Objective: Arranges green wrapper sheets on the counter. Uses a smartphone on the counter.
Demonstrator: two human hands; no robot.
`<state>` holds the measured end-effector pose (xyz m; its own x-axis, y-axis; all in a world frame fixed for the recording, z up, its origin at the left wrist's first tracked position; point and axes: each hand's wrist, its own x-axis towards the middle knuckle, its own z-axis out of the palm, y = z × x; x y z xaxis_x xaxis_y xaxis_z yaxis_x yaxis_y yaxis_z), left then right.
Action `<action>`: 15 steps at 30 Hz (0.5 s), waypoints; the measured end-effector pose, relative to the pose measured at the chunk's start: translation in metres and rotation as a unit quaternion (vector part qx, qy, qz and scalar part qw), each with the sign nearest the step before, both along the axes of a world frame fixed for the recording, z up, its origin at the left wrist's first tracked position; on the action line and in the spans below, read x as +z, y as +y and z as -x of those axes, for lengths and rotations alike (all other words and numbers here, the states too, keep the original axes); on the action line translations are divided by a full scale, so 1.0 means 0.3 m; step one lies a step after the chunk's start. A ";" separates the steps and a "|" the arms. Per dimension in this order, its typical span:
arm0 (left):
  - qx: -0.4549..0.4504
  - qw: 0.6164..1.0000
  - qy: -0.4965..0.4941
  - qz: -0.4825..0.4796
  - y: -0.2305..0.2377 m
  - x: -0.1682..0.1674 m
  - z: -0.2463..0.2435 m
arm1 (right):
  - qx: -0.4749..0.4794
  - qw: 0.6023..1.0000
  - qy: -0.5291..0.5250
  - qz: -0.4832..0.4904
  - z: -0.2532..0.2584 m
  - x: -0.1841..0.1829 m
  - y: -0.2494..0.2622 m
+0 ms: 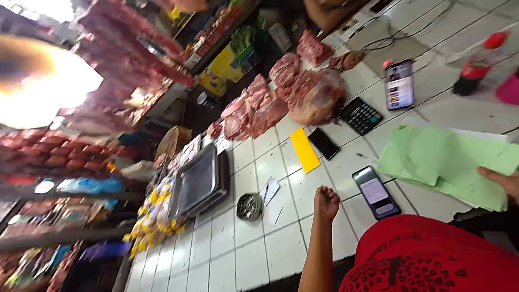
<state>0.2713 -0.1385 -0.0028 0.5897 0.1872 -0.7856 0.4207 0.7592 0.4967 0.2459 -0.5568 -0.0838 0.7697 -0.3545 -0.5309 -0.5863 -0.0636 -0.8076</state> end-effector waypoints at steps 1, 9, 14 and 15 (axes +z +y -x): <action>0.021 0.999 0.028 -0.009 -0.029 -0.013 -0.036 | -0.012 1.000 0.005 -0.002 -0.007 -0.029 -0.016; -0.174 0.966 -0.008 -0.190 -0.261 0.071 -0.495 | -0.034 0.999 0.026 -0.014 -0.022 -0.034 -0.017; -0.293 0.914 -0.091 -0.265 -0.446 0.139 -0.833 | -0.013 0.998 0.059 -0.012 -0.029 -0.013 -0.031; -0.315 0.900 -0.102 -0.285 -0.474 0.142 -0.892 | -0.006 0.998 0.069 -0.015 -0.032 -0.006 -0.034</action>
